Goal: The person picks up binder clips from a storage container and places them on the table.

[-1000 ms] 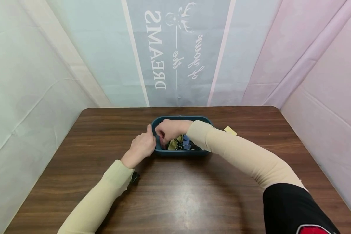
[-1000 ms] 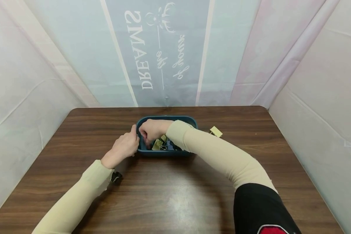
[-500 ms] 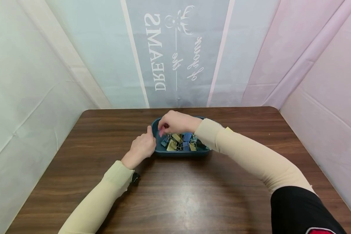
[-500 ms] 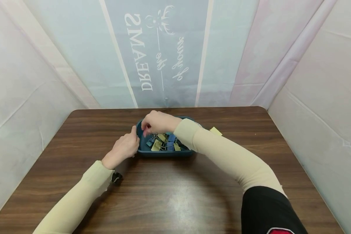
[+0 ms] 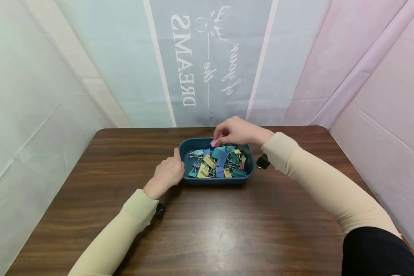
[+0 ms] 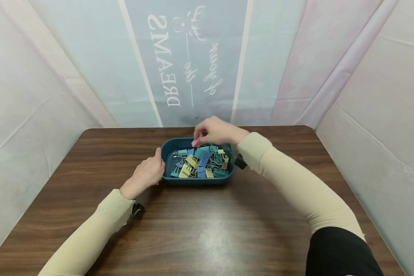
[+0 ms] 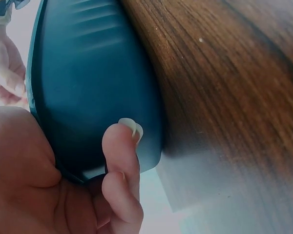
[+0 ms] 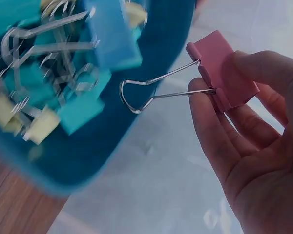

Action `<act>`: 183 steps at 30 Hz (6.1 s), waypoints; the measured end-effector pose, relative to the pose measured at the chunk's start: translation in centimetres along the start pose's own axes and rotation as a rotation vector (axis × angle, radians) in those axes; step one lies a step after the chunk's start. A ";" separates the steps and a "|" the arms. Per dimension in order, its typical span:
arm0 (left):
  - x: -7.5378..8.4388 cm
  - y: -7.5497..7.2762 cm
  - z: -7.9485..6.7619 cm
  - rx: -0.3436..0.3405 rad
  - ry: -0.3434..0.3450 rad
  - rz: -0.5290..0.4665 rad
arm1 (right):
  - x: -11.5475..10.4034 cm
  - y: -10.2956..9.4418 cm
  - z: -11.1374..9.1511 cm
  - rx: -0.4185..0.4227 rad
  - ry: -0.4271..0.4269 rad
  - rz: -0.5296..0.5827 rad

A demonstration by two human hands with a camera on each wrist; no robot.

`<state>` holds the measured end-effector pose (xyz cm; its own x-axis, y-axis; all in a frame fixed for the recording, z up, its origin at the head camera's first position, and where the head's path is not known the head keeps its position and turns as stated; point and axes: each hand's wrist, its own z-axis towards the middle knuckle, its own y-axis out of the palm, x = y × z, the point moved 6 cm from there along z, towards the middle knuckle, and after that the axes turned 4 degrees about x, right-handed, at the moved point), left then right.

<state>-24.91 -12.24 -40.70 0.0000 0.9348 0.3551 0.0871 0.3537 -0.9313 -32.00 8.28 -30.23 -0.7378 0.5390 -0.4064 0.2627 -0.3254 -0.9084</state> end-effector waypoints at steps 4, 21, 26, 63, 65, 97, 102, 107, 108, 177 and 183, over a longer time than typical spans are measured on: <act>0.2 0.0 0.0 0.012 0.003 0.007 | 2.8 -1.7 -2.4 0.052 0.084 0.024; 0.1 0.0 0.1 0.007 -0.001 0.002 | 17.2 -1.8 -13.4 0.115 0.531 0.290; 0.1 0.1 0.1 0.003 -0.002 -0.004 | 18.9 -0.6 -14.5 0.102 0.559 0.415; -0.2 -0.1 0.0 0.005 -0.016 -0.033 | 15.3 -0.1 -9.4 0.094 0.432 0.033; -0.2 -0.1 0.0 0.002 -0.021 -0.030 | 14.0 -0.3 -8.1 0.094 0.392 0.020; 0.1 -0.2 -0.2 0.017 -0.003 -0.015 | -2.3 7.6 5.3 -0.208 -0.020 0.056; 0.0 -0.3 -0.3 0.021 0.022 -0.024 | -3.7 9.6 5.6 -0.358 -0.035 0.011; 0.0 -0.1 -0.3 0.008 0.016 -0.009 | -4.7 11.1 5.8 -0.461 -0.075 -0.025; 0.0 -0.1 -0.2 0.006 0.016 -0.008 | -4.8 11.3 5.8 -0.473 -0.077 -0.026; 0.4 0.3 0.0 0.008 -0.016 -0.002 | 6.1 -0.7 -5.3 -0.114 0.165 0.089; 0.4 -0.2 0.1 0.024 -0.016 0.005 | 10.7 -1.2 -8.5 -0.065 0.256 0.074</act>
<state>-24.99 -11.92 -40.38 -0.0153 0.9370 0.3490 0.0633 0.3493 -0.9349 -34.92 20.99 -34.31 -0.5362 0.6972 -0.4757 0.3554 -0.3247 -0.8765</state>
